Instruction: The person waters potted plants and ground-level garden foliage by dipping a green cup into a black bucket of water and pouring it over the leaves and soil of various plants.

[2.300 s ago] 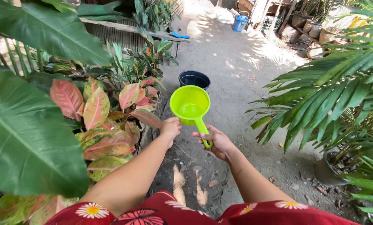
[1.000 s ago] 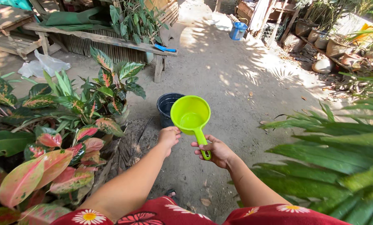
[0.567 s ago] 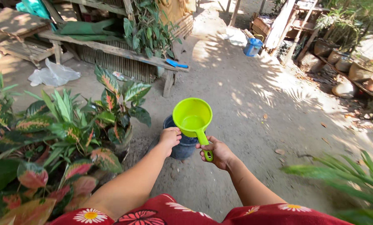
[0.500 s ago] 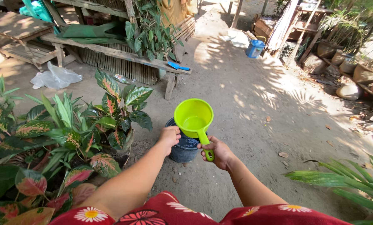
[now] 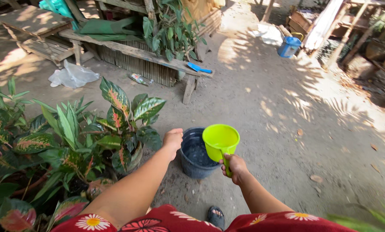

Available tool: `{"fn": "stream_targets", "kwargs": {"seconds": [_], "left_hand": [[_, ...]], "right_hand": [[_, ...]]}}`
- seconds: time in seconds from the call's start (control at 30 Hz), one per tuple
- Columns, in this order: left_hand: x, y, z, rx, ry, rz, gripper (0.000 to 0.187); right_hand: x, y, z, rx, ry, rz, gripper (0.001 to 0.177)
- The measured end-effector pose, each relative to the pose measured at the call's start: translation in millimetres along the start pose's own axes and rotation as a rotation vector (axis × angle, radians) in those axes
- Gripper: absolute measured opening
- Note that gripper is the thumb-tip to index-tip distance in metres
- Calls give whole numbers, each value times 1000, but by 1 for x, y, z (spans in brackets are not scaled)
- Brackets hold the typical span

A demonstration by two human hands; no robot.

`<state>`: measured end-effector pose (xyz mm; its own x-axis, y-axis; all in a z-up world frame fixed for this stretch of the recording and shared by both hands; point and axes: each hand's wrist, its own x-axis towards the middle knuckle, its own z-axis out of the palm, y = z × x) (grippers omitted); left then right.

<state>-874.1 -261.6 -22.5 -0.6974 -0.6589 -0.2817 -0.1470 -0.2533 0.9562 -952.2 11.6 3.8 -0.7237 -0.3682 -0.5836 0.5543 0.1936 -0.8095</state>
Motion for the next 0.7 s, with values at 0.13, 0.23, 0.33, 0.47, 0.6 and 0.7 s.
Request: {"fn": "stream_targets", "kwargs": {"seconds": [0.13,0.23,0.33,0.47,0.6,0.7], "left_hand": [[55,12,21,-56,60,-19,38],[106,24,43,-62,113,27,38],[147,24,79,-124,160,-34,38],[193,18,112,-151,160,-26,37],[226,3,121,-125,160,-50,36],[262,-23,128,-165,134,-21,37]], "right_hand": [[72,-31,-8,-31,2,48,18],[130,-57,-15,-107,-64,70,18],[188,-81,-26,-176,-151,117,22],[263,-84,-38,-302,-165,146,30],[333,-53,-48,-428,-74,161,47],[395,-4,-60,-499,-70,107,58]]}}
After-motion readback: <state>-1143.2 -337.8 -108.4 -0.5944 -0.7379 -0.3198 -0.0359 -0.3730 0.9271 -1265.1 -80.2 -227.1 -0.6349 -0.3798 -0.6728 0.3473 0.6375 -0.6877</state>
